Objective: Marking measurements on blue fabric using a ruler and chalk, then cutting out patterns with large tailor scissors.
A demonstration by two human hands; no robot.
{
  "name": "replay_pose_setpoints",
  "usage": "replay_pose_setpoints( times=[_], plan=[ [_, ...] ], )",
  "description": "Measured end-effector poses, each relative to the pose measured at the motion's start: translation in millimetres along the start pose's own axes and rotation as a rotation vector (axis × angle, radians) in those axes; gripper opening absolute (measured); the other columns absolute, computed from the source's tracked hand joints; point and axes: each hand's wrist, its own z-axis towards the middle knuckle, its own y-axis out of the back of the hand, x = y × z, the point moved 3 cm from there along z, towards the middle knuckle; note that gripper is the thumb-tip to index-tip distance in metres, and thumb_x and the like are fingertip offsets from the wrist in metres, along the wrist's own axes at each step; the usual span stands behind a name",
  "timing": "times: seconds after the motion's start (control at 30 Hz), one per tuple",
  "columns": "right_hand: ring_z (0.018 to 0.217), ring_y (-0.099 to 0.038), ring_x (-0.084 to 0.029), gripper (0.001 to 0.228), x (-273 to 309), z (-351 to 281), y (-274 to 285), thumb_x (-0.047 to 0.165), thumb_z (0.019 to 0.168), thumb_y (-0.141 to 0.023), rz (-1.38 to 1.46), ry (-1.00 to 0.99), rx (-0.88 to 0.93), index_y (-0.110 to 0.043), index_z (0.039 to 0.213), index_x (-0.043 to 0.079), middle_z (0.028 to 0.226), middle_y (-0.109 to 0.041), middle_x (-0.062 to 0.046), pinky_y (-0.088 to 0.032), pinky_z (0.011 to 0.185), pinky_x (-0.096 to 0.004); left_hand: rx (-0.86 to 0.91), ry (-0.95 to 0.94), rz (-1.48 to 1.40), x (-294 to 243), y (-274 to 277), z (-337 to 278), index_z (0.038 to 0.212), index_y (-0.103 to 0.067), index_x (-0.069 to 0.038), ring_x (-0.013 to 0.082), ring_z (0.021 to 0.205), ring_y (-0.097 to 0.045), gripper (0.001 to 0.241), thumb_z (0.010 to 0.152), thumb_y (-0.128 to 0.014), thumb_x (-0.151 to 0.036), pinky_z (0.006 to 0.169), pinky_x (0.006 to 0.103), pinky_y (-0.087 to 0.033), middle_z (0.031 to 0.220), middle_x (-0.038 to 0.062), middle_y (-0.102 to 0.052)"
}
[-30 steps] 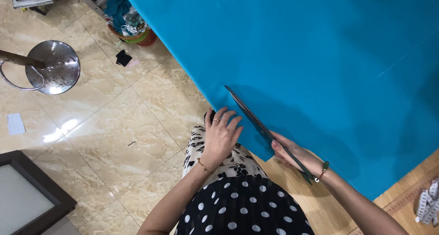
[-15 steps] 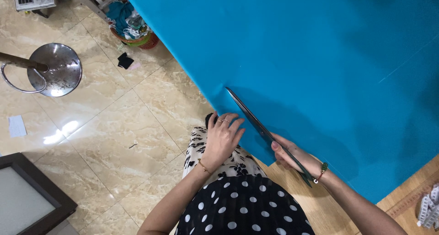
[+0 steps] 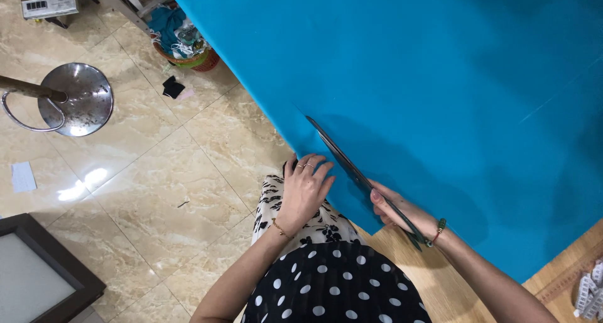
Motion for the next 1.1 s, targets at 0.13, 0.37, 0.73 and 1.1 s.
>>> replay_pose_setpoints(
  times=[0.13, 0.37, 0.73, 1.1],
  plan=[
    [0.052, -0.035, -0.007, 0.099, 4.9, -1.3, 0.7, 0.073, 0.082, -0.046, -0.019, -0.076, -0.033, -0.024, 0.163, 0.022, 0.065, -0.03, 0.005, -0.033, 0.044, -0.025, -0.001, -0.002, 0.003, 0.3, 2.6, 3.8, 0.117, -0.069, -0.014, 0.0267, 0.123, -0.058, 0.026, 0.093, -0.07, -0.025, 0.112, 0.0559, -0.036, 0.123, 0.005, -0.064],
    [0.053, -0.037, -0.005, 0.098, 1.8, 14.6, 8.0, 0.073, 0.084, -0.048, -0.027, -0.061, -0.042, -0.022, 0.163, 0.02, 0.068, -0.034, 0.007, -0.032, 0.044, -0.024, -0.012, -0.034, -0.038, 1.9, 9.1, 9.2, 0.116, -0.069, -0.012, 0.0277, 0.117, -0.061, 0.026, 0.092, -0.071, -0.023, 0.108, 0.0503, -0.041, 0.12, 0.007, -0.065],
    [0.045, -0.039, -0.006, 0.093, 16.7, 24.8, 11.7, 0.069, 0.082, -0.051, -0.094, -0.07, -0.08, -0.032, 0.16, 0.022, 0.06, -0.035, 0.007, -0.031, 0.038, -0.023, 0.013, -0.068, -0.057, 8.6, 12.9, 13.0, 0.116, -0.07, -0.009, 0.0278, 0.116, -0.06, 0.028, 0.092, -0.071, -0.022, 0.107, 0.0492, -0.043, 0.119, 0.008, -0.065],
    [0.047, -0.043, -0.005, 0.093, 17.7, 43.4, 26.7, 0.068, 0.082, -0.053, -0.147, -0.053, -0.073, -0.032, 0.16, 0.021, 0.061, -0.037, 0.008, -0.033, 0.039, -0.023, -0.071, -0.069, -0.051, 20.8, 20.7, 21.9, 0.112, -0.07, -0.011, 0.0316, 0.128, -0.055, 0.026, 0.088, -0.074, -0.019, 0.109, 0.0509, -0.041, 0.121, 0.008, -0.064]
  ],
)
